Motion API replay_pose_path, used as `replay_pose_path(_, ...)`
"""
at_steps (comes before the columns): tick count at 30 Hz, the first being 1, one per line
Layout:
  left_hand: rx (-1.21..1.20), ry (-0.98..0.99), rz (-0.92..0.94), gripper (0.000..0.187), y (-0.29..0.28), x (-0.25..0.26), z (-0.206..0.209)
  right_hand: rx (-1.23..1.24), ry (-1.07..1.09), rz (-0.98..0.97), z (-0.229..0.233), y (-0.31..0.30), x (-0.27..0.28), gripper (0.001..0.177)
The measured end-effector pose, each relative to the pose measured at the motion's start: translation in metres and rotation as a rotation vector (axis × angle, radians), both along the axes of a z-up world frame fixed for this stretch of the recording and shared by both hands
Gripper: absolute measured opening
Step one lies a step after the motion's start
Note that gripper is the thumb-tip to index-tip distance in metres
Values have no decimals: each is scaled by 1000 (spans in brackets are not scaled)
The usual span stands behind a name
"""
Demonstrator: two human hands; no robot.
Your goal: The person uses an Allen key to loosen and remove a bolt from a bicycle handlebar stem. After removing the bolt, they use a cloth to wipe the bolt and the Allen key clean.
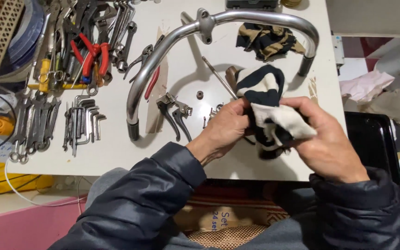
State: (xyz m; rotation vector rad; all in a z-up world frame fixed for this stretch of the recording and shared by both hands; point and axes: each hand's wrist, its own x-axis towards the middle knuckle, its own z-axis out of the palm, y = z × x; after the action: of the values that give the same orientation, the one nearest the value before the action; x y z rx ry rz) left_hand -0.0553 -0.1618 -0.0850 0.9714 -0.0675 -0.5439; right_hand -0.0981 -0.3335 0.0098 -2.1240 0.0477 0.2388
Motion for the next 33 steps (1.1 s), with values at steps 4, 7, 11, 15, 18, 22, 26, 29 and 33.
replay_pose_path(4, 290, -130, -33, 42, 14, 0, 45, 276, -115, -141, -11, -25, 7, 35)
replay_pose_path(7, 695, -267, 37, 39, 17, -1, 32, 564, -386, -314, -8, -40, 21, 53)
replay_pose_path(11, 1031, -808, 85, 28, 8, 4, -19, 991, -403, -561, 7, -62, 27, 30)
replay_pose_path(15, 1269, -1324, 116, 31, 3, 31, -51, 1343, -451, -452, -2, -88, 26, 26)
replay_pose_path(18, 1494, -1521, 85, 33, 1, 60, -65, 1310, -555, -466, -24, -109, 30, 56)
replay_pose_path(22, 1631, -1666, 39, 20, 2, 94, -80, 1419, -485, -530, -20, -110, 26, 48)
replay_pose_path(26, 1871, -1779, -335, 20, -3, 121, -83, 1447, -518, -467, -23, -114, 26, 56)
replay_pose_path(29, 1884, -1794, -479, 17, -6, 135, -81, 1508, -502, -519, -13, -107, 26, 54)
replay_pose_path(33, 2010, -1692, -806, 18, -18, 134, -50, 1522, -448, -720, -20, -113, 28, 45)
